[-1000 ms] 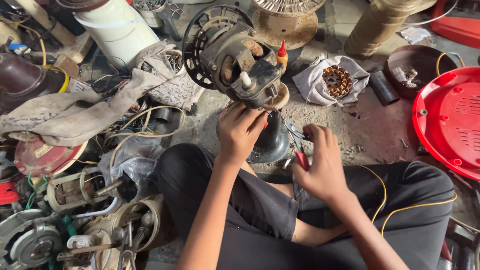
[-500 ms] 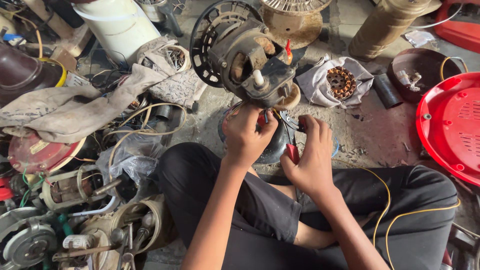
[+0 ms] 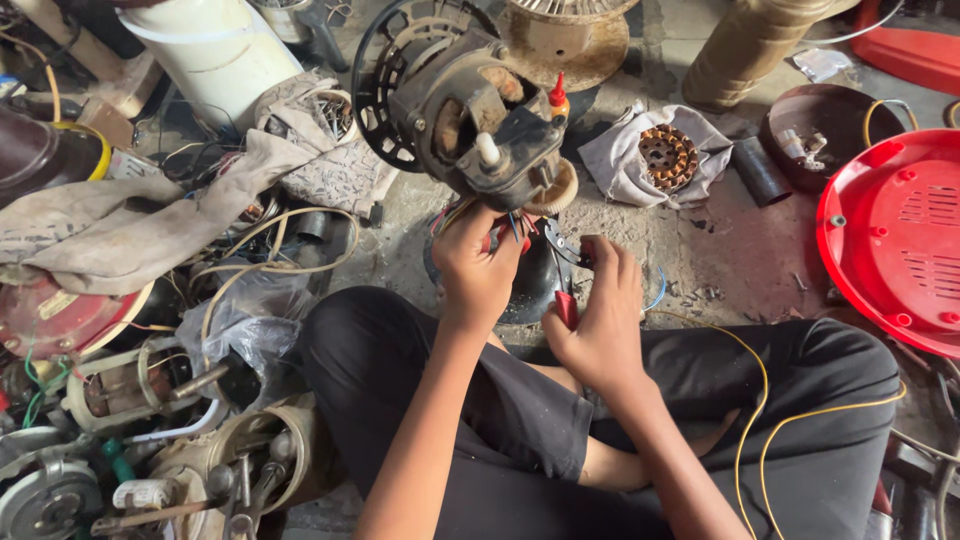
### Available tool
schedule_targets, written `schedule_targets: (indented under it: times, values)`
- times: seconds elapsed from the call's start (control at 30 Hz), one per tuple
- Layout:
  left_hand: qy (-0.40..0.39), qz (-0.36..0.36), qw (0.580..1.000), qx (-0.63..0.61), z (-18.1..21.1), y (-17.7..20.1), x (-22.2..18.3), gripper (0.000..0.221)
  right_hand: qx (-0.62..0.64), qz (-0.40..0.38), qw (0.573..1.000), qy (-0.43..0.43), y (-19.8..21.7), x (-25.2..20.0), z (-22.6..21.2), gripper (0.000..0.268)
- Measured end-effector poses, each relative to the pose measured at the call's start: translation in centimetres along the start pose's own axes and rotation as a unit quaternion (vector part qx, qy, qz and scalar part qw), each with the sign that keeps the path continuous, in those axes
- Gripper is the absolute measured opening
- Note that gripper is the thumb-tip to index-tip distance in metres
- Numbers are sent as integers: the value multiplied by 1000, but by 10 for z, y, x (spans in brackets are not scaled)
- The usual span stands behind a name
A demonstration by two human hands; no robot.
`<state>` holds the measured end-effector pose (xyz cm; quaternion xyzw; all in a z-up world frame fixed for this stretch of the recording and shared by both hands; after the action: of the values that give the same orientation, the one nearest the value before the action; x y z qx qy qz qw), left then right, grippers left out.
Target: The person sits on the floor and repairs a ceiling fan motor. They use pliers to strip the insulation from several wires and then twist the exposed ends together to create electrical connections.
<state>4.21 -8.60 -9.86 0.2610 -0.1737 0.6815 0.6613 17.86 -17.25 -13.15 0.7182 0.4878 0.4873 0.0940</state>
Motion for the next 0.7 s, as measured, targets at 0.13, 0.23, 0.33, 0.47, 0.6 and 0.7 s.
schedule_targets:
  times: [0.13, 0.23, 0.33, 0.47, 0.6, 0.7]
  values:
    - [45, 24, 996, -68, -5, -7, -6, 11, 24, 8, 998, -52, -10, -6, -1, 78]
    - [72, 24, 988, -131, -12, -12, -10, 9, 109, 39, 992, -44, -19, -12, -8, 77]
    - [77, 27, 990, -117, -14, -12, -12, 9, 107, 45, 992, -54, -24, -9, -13, 72]
    - [86, 19, 988, -129, -13, -11, -13, 9, 100, 40, 989, -97, -29, -2, -16, 65]
    - [55, 17, 994, -90, -10, -8, -10, 15, 119, 49, 987, -100, -29, -3, -15, 64]
    - [11, 8, 999, -36, -6, -2, -9, 18, 142, 72, 982, -97, -32, -1, -15, 66]
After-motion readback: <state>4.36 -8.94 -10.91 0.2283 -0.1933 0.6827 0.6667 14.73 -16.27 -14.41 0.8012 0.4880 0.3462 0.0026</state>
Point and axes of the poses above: each hand's wrist, its own x-axis towards the middle knuckle, its own y-axis out of the back of the hand, z = x × y, the point moved 2 cm from there along x, towards the middle knuckle, and after that the axes turned 11 degrees about y, right-handed, at the moved point
